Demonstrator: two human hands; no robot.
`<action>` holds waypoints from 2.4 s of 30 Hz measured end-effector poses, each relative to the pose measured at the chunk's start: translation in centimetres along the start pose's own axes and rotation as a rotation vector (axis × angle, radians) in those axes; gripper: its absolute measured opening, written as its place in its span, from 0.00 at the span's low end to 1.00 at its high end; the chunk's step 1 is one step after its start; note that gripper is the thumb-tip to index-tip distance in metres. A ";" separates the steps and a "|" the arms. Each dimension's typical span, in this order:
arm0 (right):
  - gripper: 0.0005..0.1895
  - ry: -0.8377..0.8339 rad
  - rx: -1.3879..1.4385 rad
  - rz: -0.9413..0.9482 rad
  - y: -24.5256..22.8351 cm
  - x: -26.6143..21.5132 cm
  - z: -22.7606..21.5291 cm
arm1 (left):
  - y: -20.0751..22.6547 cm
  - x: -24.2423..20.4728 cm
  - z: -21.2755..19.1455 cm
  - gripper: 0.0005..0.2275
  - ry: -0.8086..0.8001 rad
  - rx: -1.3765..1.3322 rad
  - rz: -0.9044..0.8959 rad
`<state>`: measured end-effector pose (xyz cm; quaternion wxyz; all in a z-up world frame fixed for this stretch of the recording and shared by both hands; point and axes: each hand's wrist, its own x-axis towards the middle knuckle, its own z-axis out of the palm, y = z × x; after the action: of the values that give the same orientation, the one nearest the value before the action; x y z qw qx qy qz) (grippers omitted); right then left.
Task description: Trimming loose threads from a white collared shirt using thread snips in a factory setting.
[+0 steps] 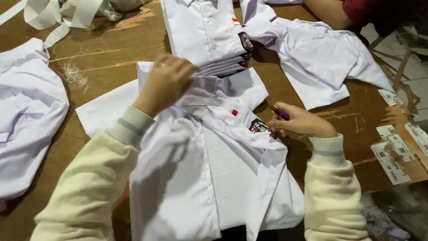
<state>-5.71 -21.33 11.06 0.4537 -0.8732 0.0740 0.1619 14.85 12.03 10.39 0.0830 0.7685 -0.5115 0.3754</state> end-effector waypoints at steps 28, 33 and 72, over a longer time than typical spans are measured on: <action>0.17 -0.132 0.160 -0.365 0.3 0.3 0.6 | 2.5 0.1 3.1 0.09 -0.081 -0.690 -0.237; 0.15 -0.082 0.135 -0.428 -0.4 -0.7 1.1 | -0.6 0.1 2.2 0.08 -0.041 -0.482 -0.291; 0.19 -0.070 -0.525 -0.044 6.9 -13.7 17.5 | 0.7 0.8 10.2 0.11 0.053 0.374 0.235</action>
<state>-24.20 -11.28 1.19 0.2173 -0.9563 -0.0052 0.1957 19.42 5.96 3.57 -0.0917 0.6953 -0.5168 0.4910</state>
